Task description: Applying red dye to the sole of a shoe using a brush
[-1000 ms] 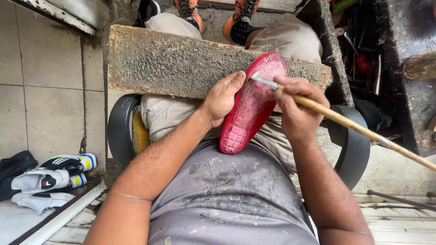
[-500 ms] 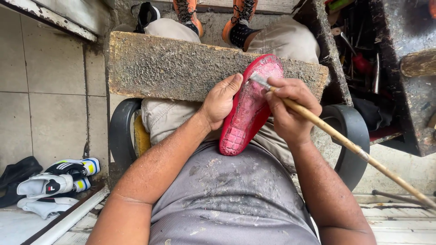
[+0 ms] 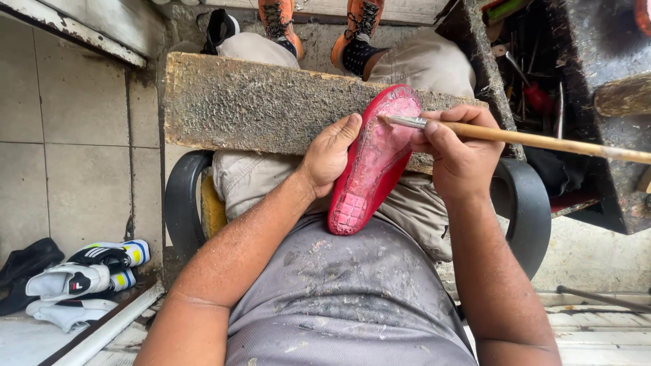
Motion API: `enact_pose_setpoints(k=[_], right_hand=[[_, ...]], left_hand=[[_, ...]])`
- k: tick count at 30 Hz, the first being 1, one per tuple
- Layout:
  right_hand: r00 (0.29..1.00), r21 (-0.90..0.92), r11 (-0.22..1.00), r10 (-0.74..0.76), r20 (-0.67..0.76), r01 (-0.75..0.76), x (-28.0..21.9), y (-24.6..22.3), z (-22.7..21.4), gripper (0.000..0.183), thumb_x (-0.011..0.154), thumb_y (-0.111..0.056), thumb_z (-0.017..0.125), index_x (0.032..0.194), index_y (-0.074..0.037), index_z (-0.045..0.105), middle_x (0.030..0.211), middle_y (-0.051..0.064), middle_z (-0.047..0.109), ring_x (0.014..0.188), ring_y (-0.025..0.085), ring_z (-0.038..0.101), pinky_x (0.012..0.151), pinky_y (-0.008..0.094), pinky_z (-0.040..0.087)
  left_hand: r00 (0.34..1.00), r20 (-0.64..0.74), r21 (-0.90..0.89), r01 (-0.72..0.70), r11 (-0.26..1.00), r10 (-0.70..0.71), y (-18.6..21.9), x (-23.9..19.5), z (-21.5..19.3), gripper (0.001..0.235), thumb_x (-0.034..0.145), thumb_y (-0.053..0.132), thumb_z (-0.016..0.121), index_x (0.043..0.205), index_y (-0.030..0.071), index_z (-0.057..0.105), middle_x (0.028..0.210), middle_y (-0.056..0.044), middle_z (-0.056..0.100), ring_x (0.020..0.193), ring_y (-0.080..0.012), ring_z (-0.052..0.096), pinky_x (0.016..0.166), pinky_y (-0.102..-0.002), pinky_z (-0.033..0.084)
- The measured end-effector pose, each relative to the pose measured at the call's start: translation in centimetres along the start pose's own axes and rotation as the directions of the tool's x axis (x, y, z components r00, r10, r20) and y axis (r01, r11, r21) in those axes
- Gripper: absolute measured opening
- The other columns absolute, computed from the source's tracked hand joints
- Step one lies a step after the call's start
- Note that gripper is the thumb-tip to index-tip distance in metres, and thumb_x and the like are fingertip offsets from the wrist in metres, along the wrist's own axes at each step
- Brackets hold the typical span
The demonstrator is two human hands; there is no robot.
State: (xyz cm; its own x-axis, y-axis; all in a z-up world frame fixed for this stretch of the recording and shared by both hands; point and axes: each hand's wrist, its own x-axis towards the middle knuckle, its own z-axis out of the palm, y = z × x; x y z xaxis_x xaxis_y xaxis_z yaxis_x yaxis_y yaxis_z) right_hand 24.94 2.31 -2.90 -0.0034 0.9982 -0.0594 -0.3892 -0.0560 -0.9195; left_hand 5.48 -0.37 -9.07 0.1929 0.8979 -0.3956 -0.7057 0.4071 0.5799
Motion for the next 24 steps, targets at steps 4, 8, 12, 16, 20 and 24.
enact_pose_setpoints(k=[4,8,12,16,20,24], right_hand=[[0.997,0.049,0.999,0.025,-0.068,-0.022,0.4,2.0,-0.4,0.023,0.098,0.005,0.068,0.110,0.003,0.049,0.098,0.029,0.071,0.071,0.036,0.077,0.061,0.044,0.071],[0.995,0.090,0.995,0.039,-0.095,-0.030,0.3,3.0,-0.4,0.020,0.099,0.004,0.069,0.109,0.001,0.052,0.088,0.025,0.071,0.068,0.035,0.077,0.058,0.043,0.071],[1.000,0.087,0.996,0.003,0.012,-0.004,-0.9,2.4,0.6,0.022,0.091,0.007,0.074,0.101,0.005,0.054,0.083,0.030,0.068,0.062,0.037,0.075,0.053,0.042,0.069],[0.999,0.093,0.995,-0.044,0.027,0.041,0.0,2.4,0.3,0.020,0.093,0.006,0.073,0.102,0.004,0.055,0.085,0.031,0.069,0.064,0.035,0.075,0.055,0.040,0.069],[0.993,0.059,0.995,-0.082,0.082,0.077,-0.2,1.9,1.1,0.020,0.091,0.006,0.075,0.099,0.005,0.057,0.082,0.032,0.068,0.061,0.034,0.074,0.052,0.039,0.067],[0.981,0.023,0.995,-0.098,0.165,0.096,-0.9,0.3,2.2,0.021,0.086,0.006,0.078,0.092,0.006,0.058,0.081,0.032,0.067,0.057,0.032,0.072,0.051,0.040,0.065]], left_hand=[[1.000,-0.015,0.023,-0.010,1.000,0.010,-0.5,0.1,-0.8,0.032,0.106,0.041,0.057,0.109,0.013,0.073,0.095,-0.013,0.076,0.088,-0.0233,0.077,0.082,-0.040,0.066],[1.000,-0.006,0.007,-0.017,1.000,0.017,0.2,-0.2,0.2,0.032,0.106,0.040,0.057,0.108,0.013,0.072,0.095,-0.013,0.076,0.087,-0.0229,0.077,0.081,-0.040,0.066],[1.000,-0.008,0.005,-0.023,1.000,0.023,0.8,-0.7,0.8,0.031,0.106,0.039,0.057,0.108,0.011,0.073,0.094,-0.014,0.077,0.086,-0.0235,0.077,0.081,-0.040,0.066],[1.000,0.000,0.013,-0.028,1.000,0.028,0.4,-0.7,0.6,0.030,0.106,0.039,0.058,0.107,0.013,0.073,0.094,-0.013,0.077,0.087,-0.0223,0.077,0.081,-0.039,0.065],[1.000,-0.010,-0.005,-0.025,1.000,0.025,0.5,-0.6,0.4,0.030,0.107,0.038,0.058,0.107,0.012,0.073,0.093,-0.013,0.077,0.086,-0.0231,0.077,0.081,-0.039,0.066],[1.000,-0.017,0.029,-0.021,0.999,0.021,1.2,-1.4,1.0,0.032,0.106,0.040,0.058,0.105,0.012,0.073,0.088,-0.012,0.075,0.080,-0.0218,0.076,0.077,-0.037,0.066]])
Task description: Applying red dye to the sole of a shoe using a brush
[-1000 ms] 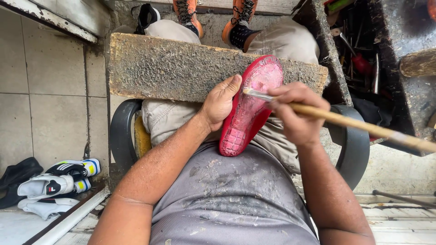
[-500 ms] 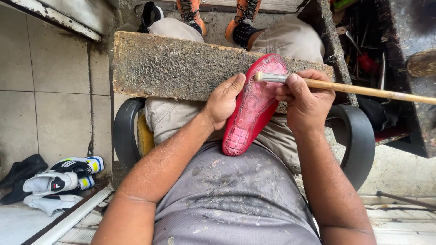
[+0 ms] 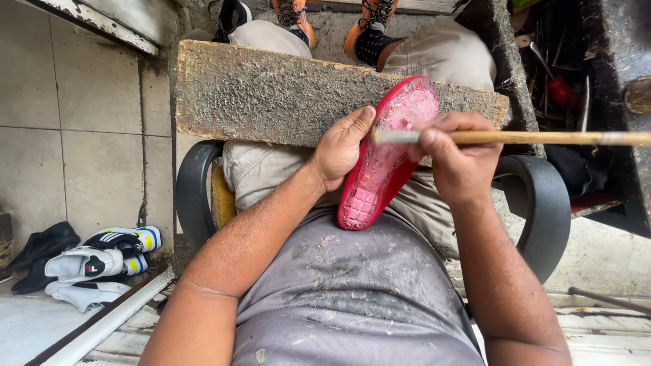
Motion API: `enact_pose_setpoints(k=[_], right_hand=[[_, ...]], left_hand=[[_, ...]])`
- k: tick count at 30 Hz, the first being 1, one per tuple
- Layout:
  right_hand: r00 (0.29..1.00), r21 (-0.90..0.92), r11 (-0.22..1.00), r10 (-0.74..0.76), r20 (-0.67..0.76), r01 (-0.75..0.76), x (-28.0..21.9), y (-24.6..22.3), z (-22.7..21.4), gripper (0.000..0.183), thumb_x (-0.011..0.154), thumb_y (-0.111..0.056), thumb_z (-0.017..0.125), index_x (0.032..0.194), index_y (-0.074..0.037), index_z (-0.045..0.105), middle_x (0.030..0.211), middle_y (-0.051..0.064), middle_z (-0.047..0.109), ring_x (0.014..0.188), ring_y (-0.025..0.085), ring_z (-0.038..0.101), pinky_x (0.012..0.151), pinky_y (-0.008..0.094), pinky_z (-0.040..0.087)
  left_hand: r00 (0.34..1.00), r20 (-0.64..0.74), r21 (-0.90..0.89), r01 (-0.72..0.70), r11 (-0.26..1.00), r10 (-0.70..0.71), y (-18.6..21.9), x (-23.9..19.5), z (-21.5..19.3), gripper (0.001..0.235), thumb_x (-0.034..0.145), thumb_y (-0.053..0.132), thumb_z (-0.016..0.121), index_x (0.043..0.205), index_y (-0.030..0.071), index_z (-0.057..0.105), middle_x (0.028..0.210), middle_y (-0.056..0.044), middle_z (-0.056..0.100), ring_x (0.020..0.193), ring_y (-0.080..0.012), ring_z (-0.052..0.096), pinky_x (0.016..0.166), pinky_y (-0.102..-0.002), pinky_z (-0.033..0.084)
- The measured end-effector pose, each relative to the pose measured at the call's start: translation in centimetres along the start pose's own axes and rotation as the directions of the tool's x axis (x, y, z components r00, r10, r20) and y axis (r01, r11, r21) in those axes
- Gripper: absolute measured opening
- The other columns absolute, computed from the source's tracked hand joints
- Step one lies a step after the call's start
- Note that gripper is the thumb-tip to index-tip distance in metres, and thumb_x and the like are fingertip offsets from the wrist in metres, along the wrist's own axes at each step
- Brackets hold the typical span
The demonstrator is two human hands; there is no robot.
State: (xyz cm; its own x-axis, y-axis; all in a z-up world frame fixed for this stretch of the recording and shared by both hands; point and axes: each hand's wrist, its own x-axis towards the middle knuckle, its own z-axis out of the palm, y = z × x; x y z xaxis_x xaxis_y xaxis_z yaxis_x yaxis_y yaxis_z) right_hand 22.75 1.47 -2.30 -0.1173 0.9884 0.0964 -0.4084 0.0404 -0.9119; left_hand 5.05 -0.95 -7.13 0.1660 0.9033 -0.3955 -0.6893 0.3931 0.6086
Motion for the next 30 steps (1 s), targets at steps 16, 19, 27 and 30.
enact_pose_setpoints(k=[16,19,27,30], right_hand=[[0.998,-0.177,0.984,0.021,-0.067,-0.033,2.4,0.6,-2.2,0.019,0.096,0.001,0.075,0.091,0.006,0.058,0.072,0.027,0.065,0.054,0.029,0.069,0.051,0.038,0.062],[0.998,-0.215,0.976,0.036,-0.043,-0.045,2.5,0.8,-2.2,0.017,0.097,-0.001,0.074,0.086,0.003,0.061,0.070,0.024,0.067,0.052,0.025,0.069,0.051,0.034,0.061],[0.999,-0.187,0.982,0.033,-0.002,-0.033,2.0,-0.5,-0.7,0.018,0.092,0.004,0.081,0.090,0.006,0.064,0.070,0.025,0.066,0.053,0.026,0.069,0.053,0.036,0.061],[0.988,-0.388,0.922,0.075,0.134,-0.018,1.1,-2.3,0.0,0.020,0.089,0.002,0.082,0.076,0.002,0.066,0.064,0.021,0.066,0.049,0.023,0.067,0.048,0.034,0.057]], left_hand=[[1.000,0.009,0.042,0.002,0.999,-0.002,-1.6,1.4,-1.7,0.032,0.107,0.042,0.057,0.110,0.015,0.073,0.091,-0.012,0.076,0.083,-0.0209,0.076,0.076,-0.037,0.066],[1.000,0.009,0.040,0.007,0.999,-0.008,-1.4,1.2,-1.4,0.032,0.106,0.042,0.057,0.110,0.015,0.074,0.091,-0.011,0.076,0.083,-0.0208,0.076,0.077,-0.037,0.066],[1.000,0.025,0.034,-0.010,0.999,0.009,0.1,0.4,0.3,0.032,0.106,0.041,0.056,0.106,0.014,0.074,0.084,-0.012,0.075,0.076,-0.0202,0.076,0.072,-0.035,0.066],[1.000,-0.001,0.038,-0.017,0.999,0.017,-0.9,0.4,-0.7,0.031,0.106,0.040,0.057,0.104,0.013,0.073,0.081,-0.013,0.074,0.074,-0.0203,0.075,0.070,-0.034,0.065]])
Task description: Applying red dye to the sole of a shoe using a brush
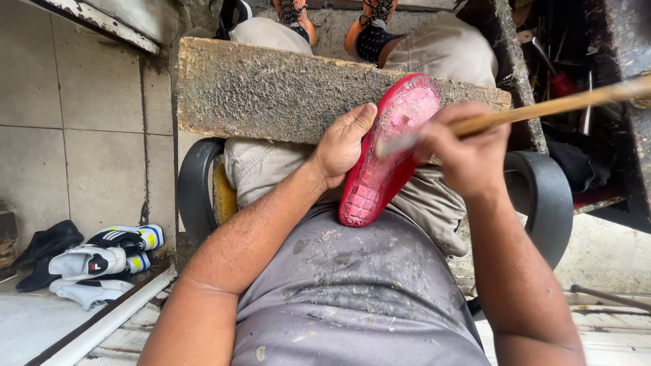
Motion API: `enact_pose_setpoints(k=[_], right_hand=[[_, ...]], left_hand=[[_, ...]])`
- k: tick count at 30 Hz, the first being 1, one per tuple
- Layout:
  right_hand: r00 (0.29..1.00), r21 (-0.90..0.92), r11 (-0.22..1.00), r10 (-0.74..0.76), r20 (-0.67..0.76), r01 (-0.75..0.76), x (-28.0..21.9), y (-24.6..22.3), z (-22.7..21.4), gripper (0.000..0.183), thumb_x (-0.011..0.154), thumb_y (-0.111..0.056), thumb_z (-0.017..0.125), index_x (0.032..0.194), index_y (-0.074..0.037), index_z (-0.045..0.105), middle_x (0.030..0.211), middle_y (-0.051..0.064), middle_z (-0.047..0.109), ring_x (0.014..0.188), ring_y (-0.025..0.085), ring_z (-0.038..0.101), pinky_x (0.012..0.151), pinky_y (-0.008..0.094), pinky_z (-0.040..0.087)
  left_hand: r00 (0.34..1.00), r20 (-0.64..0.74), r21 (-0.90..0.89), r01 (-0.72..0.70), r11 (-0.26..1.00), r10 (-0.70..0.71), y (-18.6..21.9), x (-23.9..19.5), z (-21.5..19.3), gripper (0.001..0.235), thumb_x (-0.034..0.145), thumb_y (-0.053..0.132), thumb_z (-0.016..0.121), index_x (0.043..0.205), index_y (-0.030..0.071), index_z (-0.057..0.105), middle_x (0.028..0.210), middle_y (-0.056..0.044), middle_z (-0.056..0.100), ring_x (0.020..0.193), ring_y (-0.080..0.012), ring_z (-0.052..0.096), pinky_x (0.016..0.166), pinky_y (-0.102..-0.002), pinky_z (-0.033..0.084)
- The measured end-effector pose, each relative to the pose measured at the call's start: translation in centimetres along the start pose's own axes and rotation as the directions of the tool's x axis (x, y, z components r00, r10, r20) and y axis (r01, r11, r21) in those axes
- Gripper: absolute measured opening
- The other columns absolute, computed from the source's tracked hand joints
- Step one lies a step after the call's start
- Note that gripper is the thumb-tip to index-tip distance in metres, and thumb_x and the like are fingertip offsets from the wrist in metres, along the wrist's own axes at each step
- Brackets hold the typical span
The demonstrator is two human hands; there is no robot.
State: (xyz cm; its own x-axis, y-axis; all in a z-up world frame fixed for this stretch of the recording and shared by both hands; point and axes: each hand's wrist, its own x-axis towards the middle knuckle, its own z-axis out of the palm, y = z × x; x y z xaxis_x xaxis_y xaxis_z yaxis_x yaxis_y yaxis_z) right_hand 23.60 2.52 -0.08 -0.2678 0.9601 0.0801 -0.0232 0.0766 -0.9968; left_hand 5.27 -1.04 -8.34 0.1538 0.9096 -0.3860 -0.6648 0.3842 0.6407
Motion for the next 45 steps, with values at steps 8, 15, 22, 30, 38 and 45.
enact_pose_setpoints(k=[8,15,22,30,38,45], right_hand=[[0.988,-0.007,0.989,-0.150,0.049,0.150,-0.7,0.4,-0.2,0.018,0.088,0.009,0.083,0.088,0.007,0.065,0.073,0.025,0.066,0.056,0.028,0.069,0.051,0.036,0.056],[0.983,-0.012,0.986,-0.168,-0.071,0.168,0.6,1.1,-1.1,0.017,0.098,0.005,0.081,0.099,0.006,0.065,0.073,0.024,0.066,0.056,0.027,0.067,0.055,0.037,0.058],[0.981,0.004,0.984,-0.176,-0.078,0.177,0.8,0.7,-0.6,0.020,0.104,0.001,0.079,0.096,0.009,0.062,0.074,0.024,0.066,0.056,0.025,0.066,0.053,0.033,0.054],[0.949,0.007,0.971,-0.237,0.207,0.240,-3.5,-1.0,0.9,0.026,0.082,0.011,0.088,0.077,0.002,0.063,0.075,0.021,0.066,0.060,0.025,0.066,0.056,0.032,0.051],[0.953,-0.105,0.973,-0.176,0.246,0.207,-4.7,-2.1,1.5,0.017,0.092,0.004,0.076,0.086,-0.001,0.061,0.086,0.015,0.066,0.077,0.022,0.068,0.069,0.031,0.058],[0.985,-0.189,0.980,-0.022,0.169,0.054,-6.4,-1.7,1.6,0.014,0.093,-0.008,0.082,0.095,-0.004,0.068,0.085,0.008,0.066,0.074,0.014,0.059,0.073,0.025,0.048]], left_hand=[[0.999,0.032,-0.014,-0.017,1.000,0.018,-0.9,1.1,-1.0,0.031,0.107,0.040,0.057,0.110,0.014,0.073,0.092,-0.014,0.076,0.084,-0.0219,0.076,0.080,-0.037,0.064],[1.000,0.019,-0.019,-0.002,1.000,0.002,-0.6,0.4,-0.6,0.030,0.107,0.039,0.057,0.113,0.014,0.074,0.097,-0.013,0.077,0.088,-0.0217,0.076,0.083,-0.039,0.065],[1.000,0.001,-0.007,-0.008,1.000,0.008,-0.5,1.0,-0.6,0.030,0.106,0.040,0.058,0.109,0.014,0.074,0.091,-0.013,0.076,0.083,-0.0222,0.076,0.078,-0.037,0.064],[0.999,0.003,-0.001,-0.054,0.999,0.054,0.4,0.0,1.0,0.031,0.104,0.042,0.060,0.105,0.015,0.075,0.086,-0.011,0.076,0.078,-0.0201,0.076,0.074,-0.035,0.065],[0.993,0.071,-0.115,-0.085,0.990,0.093,0.1,-0.2,0.6,0.028,0.104,0.034,0.056,0.099,0.009,0.068,0.093,-0.009,0.075,0.081,-0.0177,0.071,0.072,-0.034,0.060],[0.993,-0.048,-0.046,0.101,0.994,-0.103,2.2,-2.8,1.5,0.065,0.086,0.067,0.051,0.104,0.006,0.066,0.084,-0.013,0.066,0.074,-0.0216,0.066,0.069,-0.037,0.060]])
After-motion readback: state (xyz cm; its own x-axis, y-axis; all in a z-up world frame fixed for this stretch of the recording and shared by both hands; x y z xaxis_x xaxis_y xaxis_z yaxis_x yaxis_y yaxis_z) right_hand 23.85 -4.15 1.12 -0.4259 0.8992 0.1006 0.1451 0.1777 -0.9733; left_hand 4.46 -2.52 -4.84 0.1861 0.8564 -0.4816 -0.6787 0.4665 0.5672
